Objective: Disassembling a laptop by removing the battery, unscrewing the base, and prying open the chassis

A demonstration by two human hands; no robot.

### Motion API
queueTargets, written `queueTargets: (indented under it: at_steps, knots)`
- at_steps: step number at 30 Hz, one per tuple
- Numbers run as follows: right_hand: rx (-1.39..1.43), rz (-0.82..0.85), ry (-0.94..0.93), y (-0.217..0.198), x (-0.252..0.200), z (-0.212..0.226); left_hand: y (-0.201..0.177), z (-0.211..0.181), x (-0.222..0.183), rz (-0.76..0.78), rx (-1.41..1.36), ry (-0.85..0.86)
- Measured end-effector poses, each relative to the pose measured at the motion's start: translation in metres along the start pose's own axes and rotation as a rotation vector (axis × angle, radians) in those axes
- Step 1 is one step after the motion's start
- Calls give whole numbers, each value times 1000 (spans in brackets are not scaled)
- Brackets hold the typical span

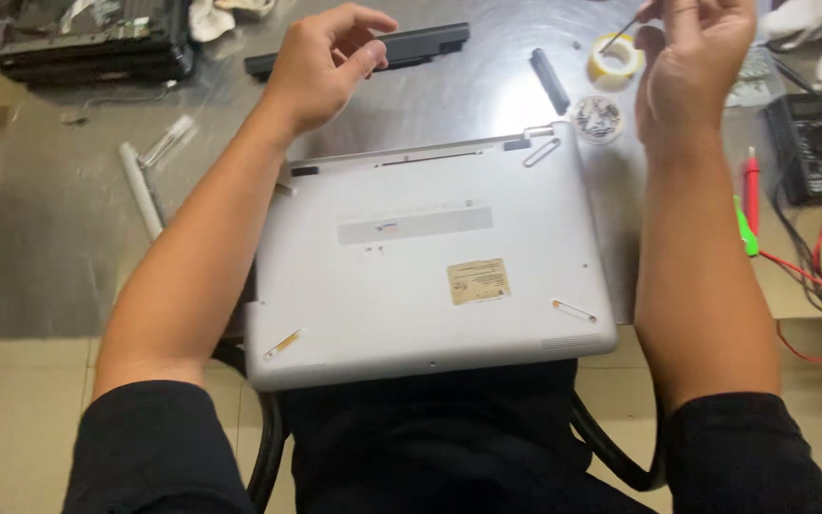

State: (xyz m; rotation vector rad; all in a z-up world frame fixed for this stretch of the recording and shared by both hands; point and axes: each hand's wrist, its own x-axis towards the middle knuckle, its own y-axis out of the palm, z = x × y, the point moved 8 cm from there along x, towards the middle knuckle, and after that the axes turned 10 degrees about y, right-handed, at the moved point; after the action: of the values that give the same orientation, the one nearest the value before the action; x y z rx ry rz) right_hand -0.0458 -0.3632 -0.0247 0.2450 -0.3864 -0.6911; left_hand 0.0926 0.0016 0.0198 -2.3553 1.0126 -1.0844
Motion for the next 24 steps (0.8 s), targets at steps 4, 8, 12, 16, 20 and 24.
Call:
queueTargets:
  at_steps: [4,8,12,16,20,24]
  knots:
    - [-167,149,-76,9,-12,-1,-17,17,-42,-174,-224,-8]
    - [-231,199,-38,33,-30,-11,-30,0,-56,-193,-182,8]
    - [-475,426,-54,141,-95,27,-35,-22,-53,-249,-292,16]
    - [-569,785,-134,245,-156,46,-26,-29,-49,-285,-612,1]
    - [-866,789,-375,239,-161,9,-3,-14,-55,-274,-752,114]
    - [-727,806,-365,218,-163,-4,6,-26,-57,-202,-749,113]
